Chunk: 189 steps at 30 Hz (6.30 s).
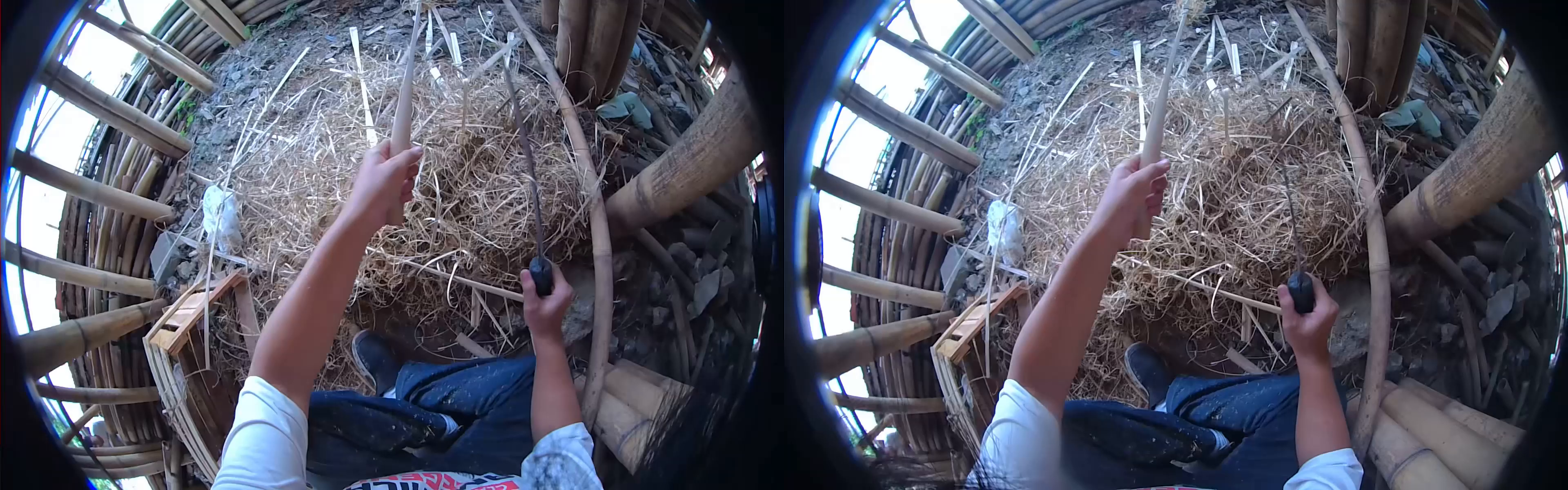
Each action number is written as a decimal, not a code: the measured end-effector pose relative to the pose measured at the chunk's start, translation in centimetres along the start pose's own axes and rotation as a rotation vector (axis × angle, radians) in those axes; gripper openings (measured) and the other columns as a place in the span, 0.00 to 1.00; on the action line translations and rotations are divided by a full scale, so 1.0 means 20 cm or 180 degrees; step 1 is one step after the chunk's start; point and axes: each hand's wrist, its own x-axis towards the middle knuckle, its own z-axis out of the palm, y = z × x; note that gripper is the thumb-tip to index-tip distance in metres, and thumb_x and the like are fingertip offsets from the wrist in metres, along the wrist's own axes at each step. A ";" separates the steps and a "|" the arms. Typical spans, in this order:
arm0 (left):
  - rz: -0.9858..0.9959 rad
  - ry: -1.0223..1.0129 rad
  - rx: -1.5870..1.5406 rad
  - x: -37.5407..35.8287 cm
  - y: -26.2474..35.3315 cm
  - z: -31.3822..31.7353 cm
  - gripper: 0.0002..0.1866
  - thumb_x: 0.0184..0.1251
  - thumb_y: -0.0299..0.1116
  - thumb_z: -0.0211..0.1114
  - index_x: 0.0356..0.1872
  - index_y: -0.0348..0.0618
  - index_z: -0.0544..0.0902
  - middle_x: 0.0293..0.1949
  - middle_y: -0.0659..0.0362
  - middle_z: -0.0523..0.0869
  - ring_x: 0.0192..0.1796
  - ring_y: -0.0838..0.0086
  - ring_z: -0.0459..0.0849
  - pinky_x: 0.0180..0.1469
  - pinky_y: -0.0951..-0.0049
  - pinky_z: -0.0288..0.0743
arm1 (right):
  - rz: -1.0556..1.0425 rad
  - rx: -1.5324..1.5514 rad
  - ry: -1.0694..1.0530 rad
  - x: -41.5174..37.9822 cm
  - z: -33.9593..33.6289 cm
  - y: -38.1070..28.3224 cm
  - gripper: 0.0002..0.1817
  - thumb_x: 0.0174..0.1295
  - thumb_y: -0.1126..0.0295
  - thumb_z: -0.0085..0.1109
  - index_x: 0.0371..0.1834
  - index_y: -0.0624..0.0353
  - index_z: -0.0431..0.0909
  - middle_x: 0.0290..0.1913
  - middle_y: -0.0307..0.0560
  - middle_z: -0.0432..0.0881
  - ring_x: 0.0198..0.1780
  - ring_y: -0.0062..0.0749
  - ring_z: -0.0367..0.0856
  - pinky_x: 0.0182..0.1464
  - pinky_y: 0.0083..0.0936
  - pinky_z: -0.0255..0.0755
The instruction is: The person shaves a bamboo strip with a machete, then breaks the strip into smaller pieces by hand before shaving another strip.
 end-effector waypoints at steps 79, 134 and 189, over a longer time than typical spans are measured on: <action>0.1018 0.1886 0.3021 -1.87 -1.08 -0.84 0.30 0.57 0.45 0.66 0.61 0.50 0.72 0.68 0.49 0.68 0.71 0.53 0.64 0.69 0.52 0.60 | 0.0751 -0.0107 -0.0263 -1.12 -0.09 -0.08 0.12 0.63 0.66 0.62 0.35 0.67 0.77 0.19 0.44 0.78 0.16 0.28 0.78 0.19 0.28 0.69; 0.0775 0.1713 0.3281 -1.78 -1.03 -0.73 0.27 0.57 0.34 0.63 0.60 0.42 0.70 0.66 0.42 0.67 0.69 0.46 0.65 0.71 0.53 0.56 | 0.1461 0.1131 -0.0868 -0.71 -0.33 -0.42 0.14 0.67 0.61 0.61 0.35 0.60 0.73 0.20 0.37 0.74 0.17 0.19 0.73 0.19 0.20 0.69; -0.1219 0.0318 0.2629 -0.69 -1.49 0.50 0.19 0.60 0.47 0.65 0.43 0.43 0.86 0.44 0.45 0.87 0.49 0.49 0.85 0.52 0.54 0.78 | 0.2005 -0.0877 -0.0866 -1.08 -0.89 -0.37 0.18 0.66 0.69 0.58 0.57 0.63 0.73 0.22 0.39 0.75 0.16 0.17 0.70 0.17 0.19 0.65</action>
